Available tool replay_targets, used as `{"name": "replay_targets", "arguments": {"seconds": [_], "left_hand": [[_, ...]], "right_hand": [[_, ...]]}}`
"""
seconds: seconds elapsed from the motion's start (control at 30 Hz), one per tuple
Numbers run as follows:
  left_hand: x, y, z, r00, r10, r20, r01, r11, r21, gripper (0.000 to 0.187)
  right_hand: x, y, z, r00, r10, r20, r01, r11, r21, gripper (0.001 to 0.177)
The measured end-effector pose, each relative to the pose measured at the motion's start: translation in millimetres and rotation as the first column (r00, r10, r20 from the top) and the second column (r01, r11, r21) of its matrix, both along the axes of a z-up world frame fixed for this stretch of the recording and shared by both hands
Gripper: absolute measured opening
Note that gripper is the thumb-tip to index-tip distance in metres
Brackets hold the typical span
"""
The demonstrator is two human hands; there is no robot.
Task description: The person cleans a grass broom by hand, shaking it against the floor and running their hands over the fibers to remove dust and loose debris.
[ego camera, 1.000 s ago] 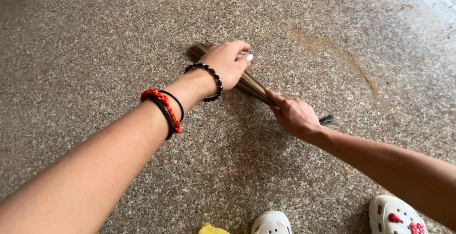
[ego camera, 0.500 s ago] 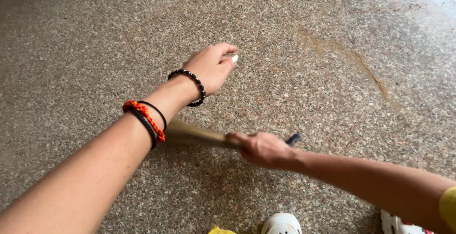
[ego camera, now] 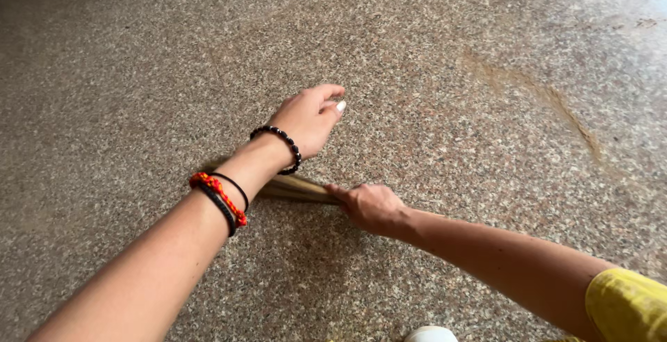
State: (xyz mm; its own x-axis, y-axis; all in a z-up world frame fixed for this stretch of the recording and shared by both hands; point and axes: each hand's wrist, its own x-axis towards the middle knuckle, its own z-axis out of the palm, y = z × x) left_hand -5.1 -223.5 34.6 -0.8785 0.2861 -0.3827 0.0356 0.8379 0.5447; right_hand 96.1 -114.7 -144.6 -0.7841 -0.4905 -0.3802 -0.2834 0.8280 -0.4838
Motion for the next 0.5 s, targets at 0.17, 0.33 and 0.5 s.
{"name": "replay_targets", "arguments": {"seconds": [0.17, 0.33, 0.5], "left_hand": [[0, -5, -3, 0.999, -0.03, -0.023, 0.029, 0.999, -0.04, 0.046], [-5, -3, -15, 0.998, -0.038, -0.053, 0.038, 0.999, -0.007, 0.048], [-2, 4, -15, 0.995, -0.051, -0.083, 0.054, 0.998, 0.034, 0.062]], "right_hand": [[-15, 14, 7, 0.994, -0.108, 0.033, 0.106, 0.991, 0.077, 0.048], [-23, 38, 2, 0.965, -0.256, 0.061, 0.253, 0.967, 0.04, 0.051], [-20, 61, -7, 0.908, -0.417, 0.047, 0.419, 0.907, -0.043, 0.054]]}}
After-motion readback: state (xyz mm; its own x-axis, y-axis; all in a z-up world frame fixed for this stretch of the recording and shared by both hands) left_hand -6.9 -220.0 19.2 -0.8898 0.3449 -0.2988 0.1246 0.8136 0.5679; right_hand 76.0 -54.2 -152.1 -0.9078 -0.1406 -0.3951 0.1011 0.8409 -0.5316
